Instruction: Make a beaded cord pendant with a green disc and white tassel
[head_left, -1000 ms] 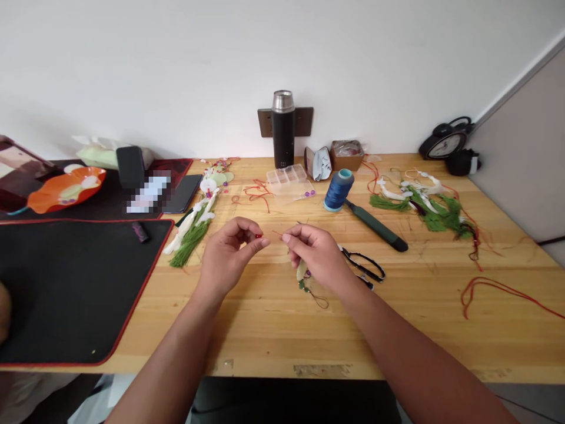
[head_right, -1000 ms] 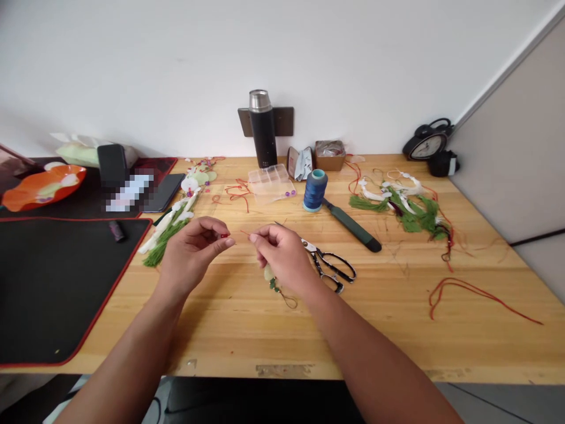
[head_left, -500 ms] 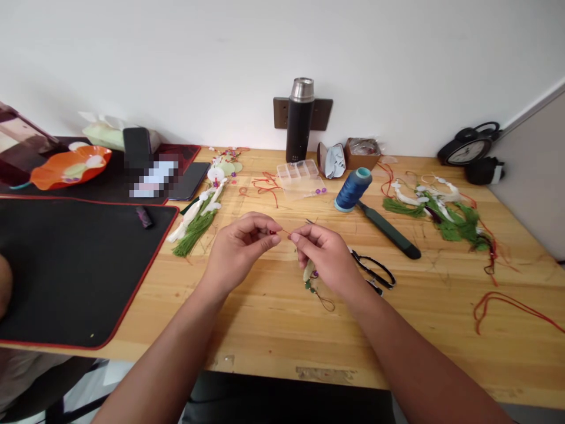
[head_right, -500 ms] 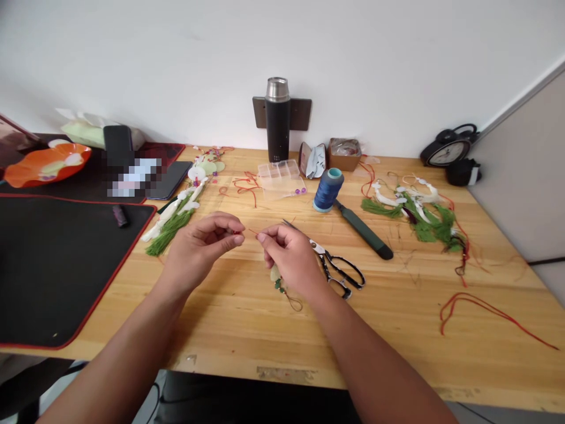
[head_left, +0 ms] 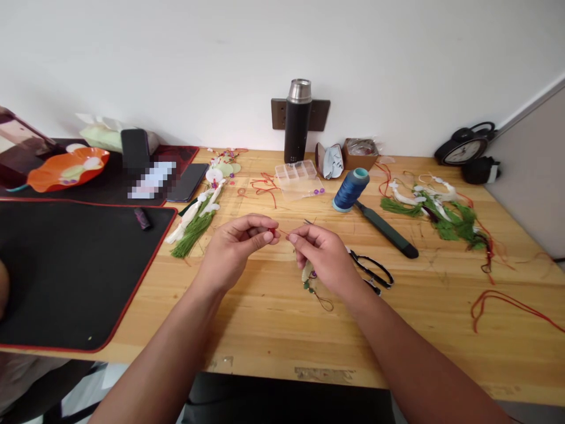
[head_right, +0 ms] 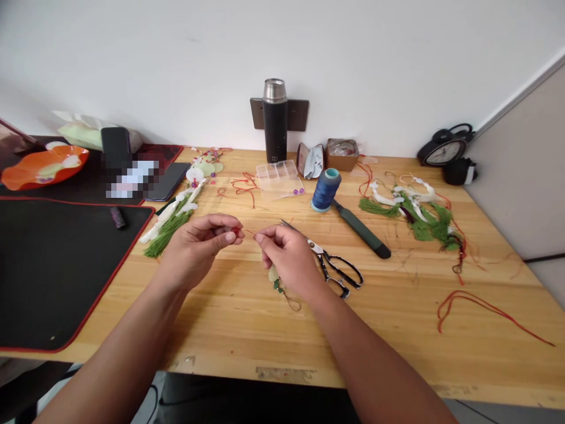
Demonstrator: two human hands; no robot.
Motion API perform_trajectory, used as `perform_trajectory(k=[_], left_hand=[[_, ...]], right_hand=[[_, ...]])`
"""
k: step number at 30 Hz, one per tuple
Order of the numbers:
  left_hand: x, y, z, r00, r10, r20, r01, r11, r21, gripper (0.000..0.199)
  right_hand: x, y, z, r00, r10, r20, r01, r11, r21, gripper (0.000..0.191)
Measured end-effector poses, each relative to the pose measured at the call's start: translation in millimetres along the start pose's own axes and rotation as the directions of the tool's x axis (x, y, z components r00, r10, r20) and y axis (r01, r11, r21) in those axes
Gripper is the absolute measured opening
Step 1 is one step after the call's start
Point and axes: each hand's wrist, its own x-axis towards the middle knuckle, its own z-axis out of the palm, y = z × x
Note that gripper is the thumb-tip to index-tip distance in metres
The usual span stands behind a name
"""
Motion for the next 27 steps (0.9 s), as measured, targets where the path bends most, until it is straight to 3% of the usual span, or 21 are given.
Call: perform_trajectory(k=[17, 22, 27], left_hand=[[1.6, -6.1, -3.3, 1.0, -0.016, 0.01, 0.016, 1.0, 0.005, 0.028], [2.7, -5.4, -3.1, 0.998, -0.041, -0.041, 0.041, 0.999, 0.007, 0.029], [6.6, -5.4, -1.6, 0.989, -0.094, -0.118, 0.083, 0.992, -0.1, 0.039]], right_hand=[[-0.5, -1.9, 1.2, 1.0, -0.002, 0.012, 0.002, 1.0, 0.008, 0.032], [0.1, -0.7, 0.9, 1.0, -0.008, 0.013, 0.008, 1.0, 0.011, 0.032], [-1.0, -0.9, 3.0, 0.999, -0.033, -0.013, 0.033, 0.999, 0.033, 0.028]])
